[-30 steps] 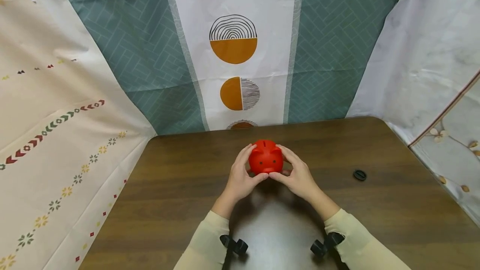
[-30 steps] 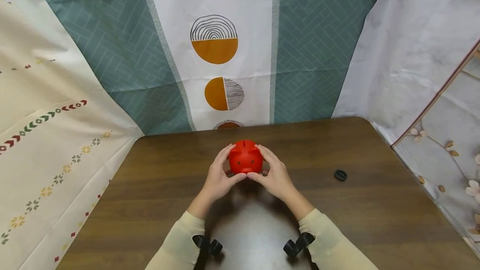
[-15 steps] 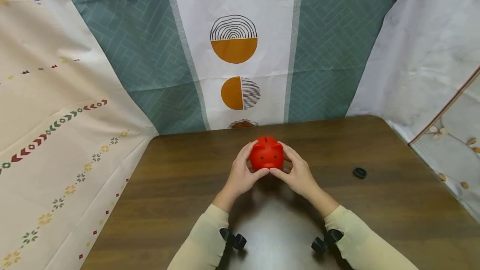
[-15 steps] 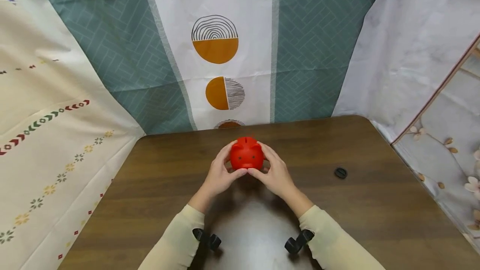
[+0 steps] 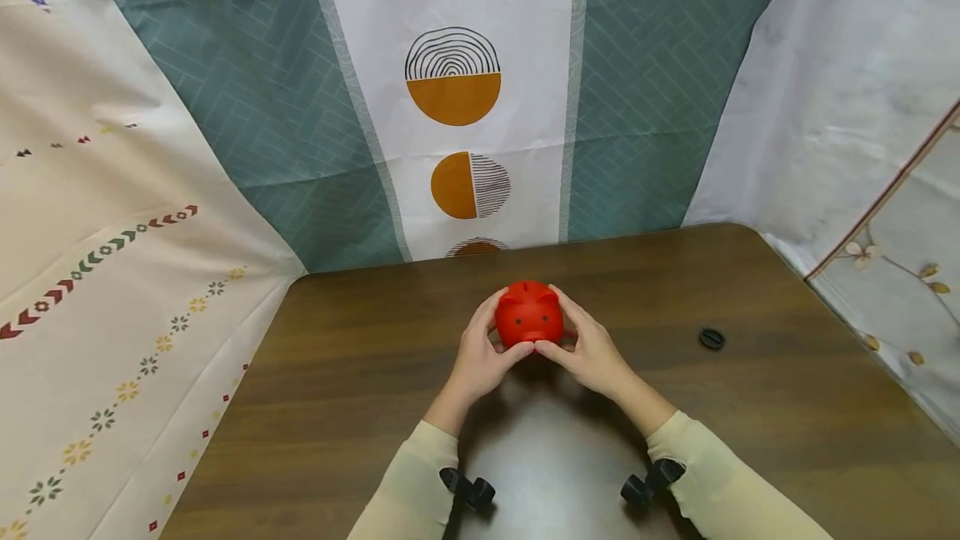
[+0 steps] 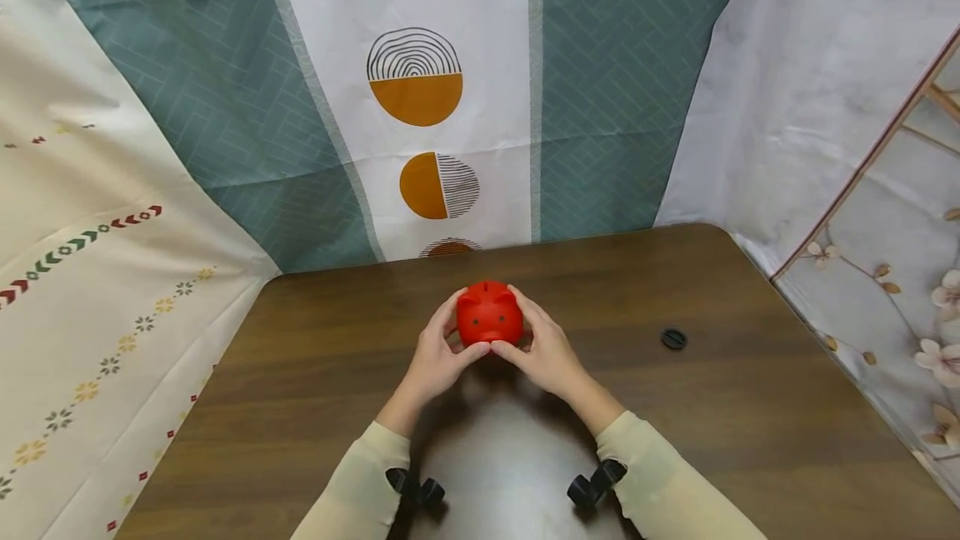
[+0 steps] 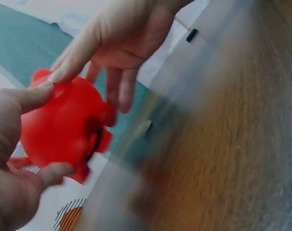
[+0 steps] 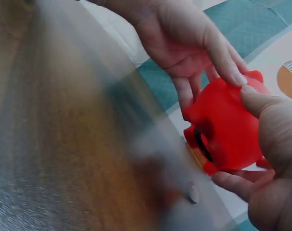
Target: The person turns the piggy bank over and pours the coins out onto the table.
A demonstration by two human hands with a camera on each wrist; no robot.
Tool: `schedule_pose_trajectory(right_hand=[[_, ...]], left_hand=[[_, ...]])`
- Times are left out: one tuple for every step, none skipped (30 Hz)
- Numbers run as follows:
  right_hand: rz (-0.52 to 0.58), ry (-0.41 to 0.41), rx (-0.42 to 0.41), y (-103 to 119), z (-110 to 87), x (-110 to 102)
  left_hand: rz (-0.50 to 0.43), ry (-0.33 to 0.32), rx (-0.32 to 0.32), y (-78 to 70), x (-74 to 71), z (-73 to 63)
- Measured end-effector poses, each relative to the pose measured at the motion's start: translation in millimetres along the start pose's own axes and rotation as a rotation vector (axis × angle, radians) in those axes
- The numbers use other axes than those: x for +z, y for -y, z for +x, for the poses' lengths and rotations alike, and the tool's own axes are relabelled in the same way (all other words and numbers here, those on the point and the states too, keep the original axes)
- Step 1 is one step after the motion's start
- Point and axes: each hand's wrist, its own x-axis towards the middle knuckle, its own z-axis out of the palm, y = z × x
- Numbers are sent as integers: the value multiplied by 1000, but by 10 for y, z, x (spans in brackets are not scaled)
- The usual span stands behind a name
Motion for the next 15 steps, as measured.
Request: schedule_pose_trajectory(right_hand=[[-14,-5,-45,13,9,-13],[-33,-18,-100,25,18,-29],[-50,-26,-153,36,26,-44],[-55,-33,-190,45,34,-51],[-59,-32,-210,47,38,-52],[-53,-24,-215,31,36,-41],[-46,-9,-208,14,32,-25],[-40,7,-179,-5,23,-9],[-29,21,-134,-22,13,8],[-24,26,-96,-40,2,24],[-32,28,-70,-55,-9,34],[-35,27,-58,-63,-16,38],[-40,25,-51,-59,-21,34],[-47,20,-48,-50,-19,29],[-49,16,-48,-44,-15,27]], left_hand=[[3,-15,46,-7,1,-4],[11,-32,100,-20,0,-8],[22,-47,155,-36,-1,-11],[34,-60,193,12,3,-4],[43,-67,209,69,6,3],[52,-66,207,128,8,7],[62,-61,188,172,3,2],[58,-47,147,202,-3,-2],[53,-31,103,229,-9,-5],[41,-12,59,263,-12,-6],[31,2,29,231,-21,-16],[24,12,14,183,-30,-29],[8,17,6,142,-37,-34],[-12,19,-1,111,-42,-32],[-17,21,-2,95,-47,-29]])
